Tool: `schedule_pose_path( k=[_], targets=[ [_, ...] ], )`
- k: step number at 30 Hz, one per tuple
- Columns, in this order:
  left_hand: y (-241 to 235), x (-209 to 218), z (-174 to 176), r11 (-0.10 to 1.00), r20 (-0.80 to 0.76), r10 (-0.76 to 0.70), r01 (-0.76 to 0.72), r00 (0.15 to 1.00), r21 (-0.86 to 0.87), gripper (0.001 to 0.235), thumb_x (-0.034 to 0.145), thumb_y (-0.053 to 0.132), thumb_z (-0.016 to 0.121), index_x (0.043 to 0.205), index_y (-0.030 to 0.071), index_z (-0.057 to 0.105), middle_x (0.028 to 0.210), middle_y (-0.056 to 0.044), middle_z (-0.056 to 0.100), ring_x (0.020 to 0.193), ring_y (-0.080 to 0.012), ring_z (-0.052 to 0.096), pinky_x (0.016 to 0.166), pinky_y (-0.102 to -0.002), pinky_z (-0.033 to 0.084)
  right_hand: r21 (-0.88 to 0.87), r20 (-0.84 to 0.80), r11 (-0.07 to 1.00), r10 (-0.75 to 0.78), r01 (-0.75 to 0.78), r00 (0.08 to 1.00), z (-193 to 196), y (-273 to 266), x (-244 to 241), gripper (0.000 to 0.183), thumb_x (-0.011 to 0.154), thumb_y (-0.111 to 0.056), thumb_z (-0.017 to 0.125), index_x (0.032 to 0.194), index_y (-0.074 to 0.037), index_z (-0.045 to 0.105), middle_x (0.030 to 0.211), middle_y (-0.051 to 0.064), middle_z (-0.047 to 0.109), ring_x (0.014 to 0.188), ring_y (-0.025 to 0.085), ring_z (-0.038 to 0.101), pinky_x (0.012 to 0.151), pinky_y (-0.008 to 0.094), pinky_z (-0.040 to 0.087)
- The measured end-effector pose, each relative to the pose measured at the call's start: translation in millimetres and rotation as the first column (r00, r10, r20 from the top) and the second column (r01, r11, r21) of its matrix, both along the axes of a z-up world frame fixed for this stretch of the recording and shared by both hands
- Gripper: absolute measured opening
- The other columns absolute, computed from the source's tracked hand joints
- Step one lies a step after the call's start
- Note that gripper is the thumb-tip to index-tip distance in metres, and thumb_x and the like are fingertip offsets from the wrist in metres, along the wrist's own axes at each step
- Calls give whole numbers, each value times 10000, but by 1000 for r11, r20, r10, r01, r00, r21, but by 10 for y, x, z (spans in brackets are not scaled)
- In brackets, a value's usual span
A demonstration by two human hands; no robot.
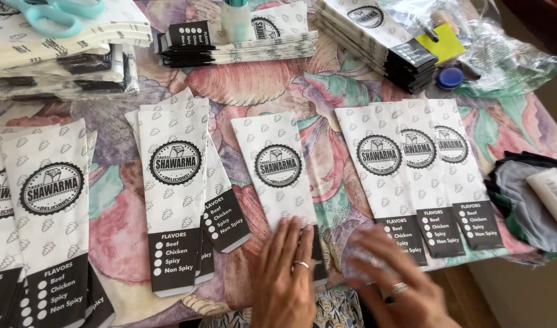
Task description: Aligning paper shawarma sleeves on a table and applying glue to the edges for assembly.
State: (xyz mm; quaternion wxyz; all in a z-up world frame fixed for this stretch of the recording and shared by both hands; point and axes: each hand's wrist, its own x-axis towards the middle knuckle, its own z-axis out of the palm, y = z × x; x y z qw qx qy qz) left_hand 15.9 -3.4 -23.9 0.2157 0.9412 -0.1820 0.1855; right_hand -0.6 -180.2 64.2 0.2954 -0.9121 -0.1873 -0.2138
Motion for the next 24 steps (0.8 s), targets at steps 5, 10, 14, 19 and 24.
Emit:
schedule_pose_path(
  k=[5,10,14,19,24],
  targets=[
    [98,-25,261,940,113,-92,124,989,-319,271,937,154,724,1157,17,649,1387,-171,573,1357,-351,513,1130,-495,449,-8,9,916,400,-400,916,-219,18,134,407,889,-179,806,1224,7,669,1334,173,681,1339,348,624,1183,548,480],
    [241,-74,67,874,285,-219,317,933,-368,205,951,209,704,919,12,747,1065,-117,745,1110,-321,717,953,-507,564,46,44,894,444,-445,895,-219,26,182,289,953,-111,701,1190,49,657,1270,208,689,1288,383,660,1154,563,523],
    [262,-102,0,892,318,-231,330,920,-309,125,931,167,759,944,43,749,1103,-109,762,1141,-339,722,975,-478,577,89,80,903,414,-420,907,-200,66,158,183,934,-75,705,1077,33,669,1179,190,732,1189,362,727,1093,564,578],
    [236,-93,-7,874,329,-225,340,917,-348,128,877,140,830,920,46,755,1077,-113,776,1110,-348,743,956,-465,604,134,112,910,380,-393,918,-152,109,193,84,909,-46,706,936,26,672,1072,199,758,1085,355,775,1027,546,614],
    [80,-100,134,896,239,22,87,971,-436,114,906,177,710,824,106,747,964,2,760,1006,-207,772,899,-403,566,244,18,931,276,-271,961,-149,167,213,60,882,-79,733,870,-46,685,951,90,762,972,246,781,1103,514,535]
  ],
)
